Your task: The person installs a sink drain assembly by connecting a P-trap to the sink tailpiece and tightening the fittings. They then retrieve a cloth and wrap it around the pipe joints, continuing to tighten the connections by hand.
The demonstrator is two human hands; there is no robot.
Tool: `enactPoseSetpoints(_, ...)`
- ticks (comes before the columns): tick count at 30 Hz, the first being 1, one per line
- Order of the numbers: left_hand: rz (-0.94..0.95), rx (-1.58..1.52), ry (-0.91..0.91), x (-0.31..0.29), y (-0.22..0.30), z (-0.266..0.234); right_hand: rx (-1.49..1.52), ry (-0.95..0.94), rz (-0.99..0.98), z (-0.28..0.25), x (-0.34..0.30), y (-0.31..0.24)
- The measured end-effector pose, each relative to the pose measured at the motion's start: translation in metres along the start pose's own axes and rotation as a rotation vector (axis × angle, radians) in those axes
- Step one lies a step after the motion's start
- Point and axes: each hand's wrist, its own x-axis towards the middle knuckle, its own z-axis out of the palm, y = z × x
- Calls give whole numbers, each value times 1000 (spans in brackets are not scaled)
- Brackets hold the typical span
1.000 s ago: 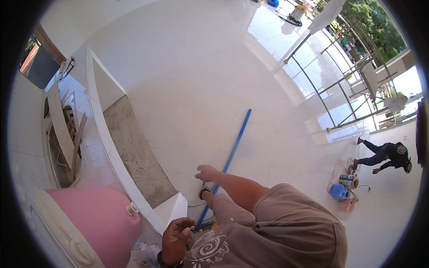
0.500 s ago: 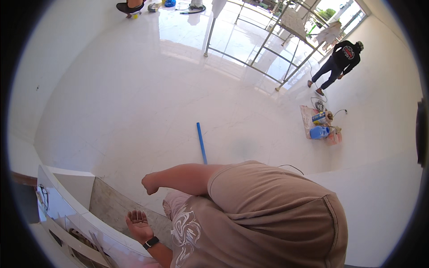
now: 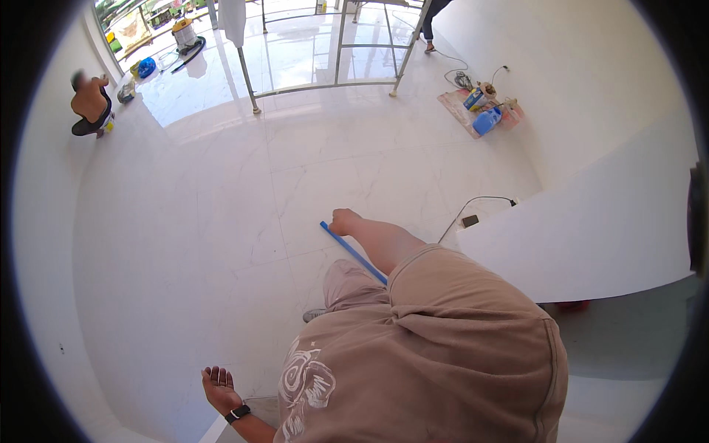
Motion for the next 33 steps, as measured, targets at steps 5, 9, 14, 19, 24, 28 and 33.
enactPoseSetpoints(5,116,250,-150,86,74,10,-141,-176,558,75,-77,145)
enactPoseSetpoints(9,101,538,-117,161,67,-18,-84,-594,318,137,-160,135)
enactPoseSetpoints(14,-3,905,-182,227,30,-114,116,-553,325,163,-38,-15)
enactPoseSetpoints(19,-277,1036,-303,286,6,-166,208,5,6,82,166,-312)
enactPoseSetpoints(24,-485,908,-325,381,25,-176,705,-8,-521,-17,148,-552)
enactPoseSetpoints(28,-588,757,-221,464,73,-175,427,14,-579,26,116,-555)
enactPoseSetpoints(33,-386,756,-103,579,171,-114,212,-127,255,132,83,-353)
